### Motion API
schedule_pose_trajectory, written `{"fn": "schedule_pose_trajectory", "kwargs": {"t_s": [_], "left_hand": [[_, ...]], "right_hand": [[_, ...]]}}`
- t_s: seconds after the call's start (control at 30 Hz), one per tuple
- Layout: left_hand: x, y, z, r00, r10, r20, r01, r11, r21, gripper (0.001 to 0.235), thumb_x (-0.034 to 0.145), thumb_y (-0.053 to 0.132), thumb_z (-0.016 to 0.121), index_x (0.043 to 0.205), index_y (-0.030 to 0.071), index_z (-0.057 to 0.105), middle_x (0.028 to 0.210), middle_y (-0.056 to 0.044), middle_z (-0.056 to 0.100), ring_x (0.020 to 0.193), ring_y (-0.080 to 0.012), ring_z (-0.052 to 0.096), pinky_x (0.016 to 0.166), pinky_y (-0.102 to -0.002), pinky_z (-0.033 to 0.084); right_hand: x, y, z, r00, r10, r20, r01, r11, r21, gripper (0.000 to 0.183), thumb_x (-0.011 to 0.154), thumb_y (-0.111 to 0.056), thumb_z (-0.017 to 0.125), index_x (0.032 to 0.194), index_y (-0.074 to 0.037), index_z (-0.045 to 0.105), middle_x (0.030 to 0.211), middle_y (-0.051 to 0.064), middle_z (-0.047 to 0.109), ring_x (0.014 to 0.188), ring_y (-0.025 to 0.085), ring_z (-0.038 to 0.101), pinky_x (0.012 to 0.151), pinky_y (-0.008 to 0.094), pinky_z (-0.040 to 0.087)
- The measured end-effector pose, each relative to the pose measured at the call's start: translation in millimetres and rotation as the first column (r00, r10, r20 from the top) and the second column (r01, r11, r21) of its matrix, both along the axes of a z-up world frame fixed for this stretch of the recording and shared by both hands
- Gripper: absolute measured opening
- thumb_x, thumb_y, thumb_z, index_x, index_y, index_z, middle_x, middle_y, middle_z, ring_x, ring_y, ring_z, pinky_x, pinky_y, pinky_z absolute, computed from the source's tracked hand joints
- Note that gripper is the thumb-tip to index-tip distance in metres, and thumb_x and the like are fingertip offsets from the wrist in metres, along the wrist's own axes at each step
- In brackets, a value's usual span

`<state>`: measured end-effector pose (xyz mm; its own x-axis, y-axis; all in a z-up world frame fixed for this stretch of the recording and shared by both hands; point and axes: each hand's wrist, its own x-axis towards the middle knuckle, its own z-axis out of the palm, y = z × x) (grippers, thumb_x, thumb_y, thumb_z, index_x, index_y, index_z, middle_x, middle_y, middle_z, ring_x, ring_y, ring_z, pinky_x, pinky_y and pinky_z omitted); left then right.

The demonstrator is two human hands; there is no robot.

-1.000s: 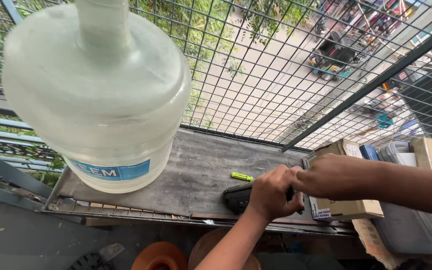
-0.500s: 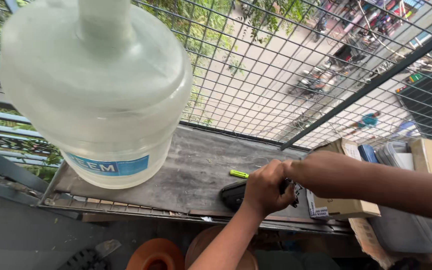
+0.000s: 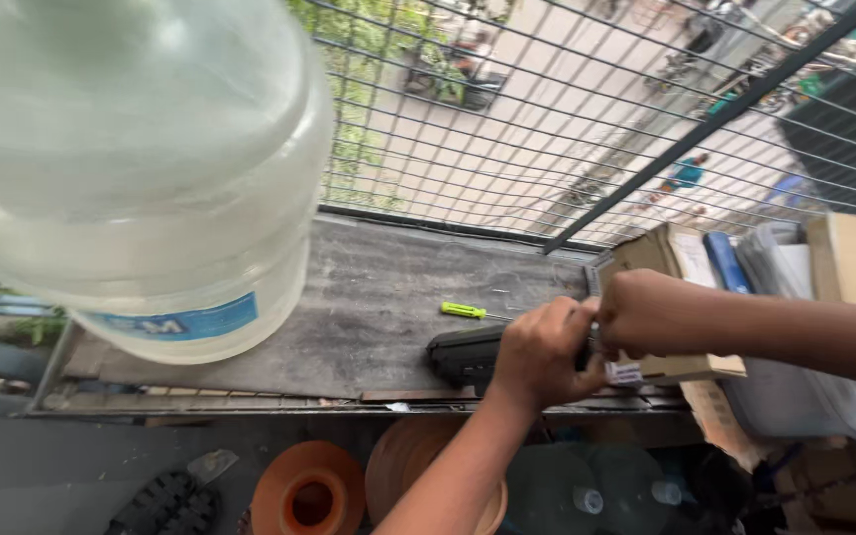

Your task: The person disassembles a black printer toner cartridge on a metal shelf, removes a small internal component, and uses a yellow-handled screwdriver to adjust parts inside the cartridge. They then reassemble the cartridge and place it back on the shelf.

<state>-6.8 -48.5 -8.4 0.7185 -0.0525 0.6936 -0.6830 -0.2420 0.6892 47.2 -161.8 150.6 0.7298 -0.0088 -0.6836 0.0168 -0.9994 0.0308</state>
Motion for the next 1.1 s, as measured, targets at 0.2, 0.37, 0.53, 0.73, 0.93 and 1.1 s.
{"fn": "schedule_pose_trajectory", "kwargs": {"t_s": [0.2,0.37,0.53,0.73,0.93,1.1], "left_hand": [[7,9,3,1.0,0.002,-0.005,-0.002,1.0,-0.016,0.051,0.082,0.03,0.067,0.128,0.011,0.06,0.106,-0.012,0.067,0.091,-0.0354,0.07,0.079,-0.046,0.057],[6,13,6,1.0,-0.007,-0.009,0.007,1.0,-0.004,0.052,0.079,0.03,0.067,0.126,0.01,0.061,0.105,-0.013,0.068,0.089,-0.0372,0.069,0.078,-0.047,0.056],[2,9,5,0.999,-0.037,0.005,0.037,0.999,-0.01,0.053,0.081,0.032,0.064,0.129,0.01,0.06,0.104,-0.013,0.066,0.087,-0.0369,0.068,0.076,-0.047,0.056],[-1,7,7,0.996,-0.086,-0.02,0.087,0.996,0.018,0.047,0.084,0.034,0.062,0.125,0.011,0.062,0.1,-0.011,0.066,0.083,-0.0351,0.068,0.073,-0.046,0.056],[1,4,5,0.998,-0.054,0.019,0.053,0.998,0.024,0.048,0.085,0.035,0.06,0.126,0.01,0.06,0.101,-0.011,0.066,0.083,-0.0343,0.068,0.074,-0.045,0.056],[2,5,3,0.998,-0.057,-0.016,0.057,0.998,0.04,0.049,0.083,0.034,0.06,0.126,0.011,0.061,0.101,-0.012,0.067,0.082,-0.0344,0.068,0.073,-0.045,0.057]], "right_hand": [[5,3,4,0.959,-0.237,-0.155,0.258,0.956,0.137,0.026,0.079,-0.021,0.066,0.073,0.003,0.074,0.059,0.008,0.059,0.045,0.019,0.05,0.041,0.036,0.039],[-18,6,9,0.961,0.261,0.096,-0.271,0.956,0.114,0.025,0.078,-0.026,0.072,0.091,-0.005,0.074,0.078,0.014,0.071,0.072,0.029,0.068,0.066,0.043,0.052],[-37,28,36,0.917,0.395,0.057,-0.377,0.904,-0.202,0.022,0.085,-0.022,0.059,0.1,-0.014,0.073,0.094,0.01,0.071,0.097,0.032,0.07,0.088,0.048,0.054],[-39,11,40,0.873,0.457,0.171,-0.451,0.889,-0.078,0.032,0.079,-0.009,0.061,0.112,-0.007,0.06,0.096,0.01,0.068,0.094,0.031,0.07,0.084,0.046,0.054],[-35,-33,28,0.409,0.849,0.333,-0.897,0.441,-0.021,0.045,0.071,-0.007,0.068,0.114,-0.002,0.057,0.1,0.011,0.063,0.092,0.029,0.07,0.072,0.04,0.057],[-39,-28,31,0.459,0.889,0.006,-0.878,0.455,-0.148,0.036,0.085,-0.005,0.065,0.118,-0.002,0.052,0.09,0.01,0.06,0.076,0.027,0.071,0.06,0.045,0.058]]}}
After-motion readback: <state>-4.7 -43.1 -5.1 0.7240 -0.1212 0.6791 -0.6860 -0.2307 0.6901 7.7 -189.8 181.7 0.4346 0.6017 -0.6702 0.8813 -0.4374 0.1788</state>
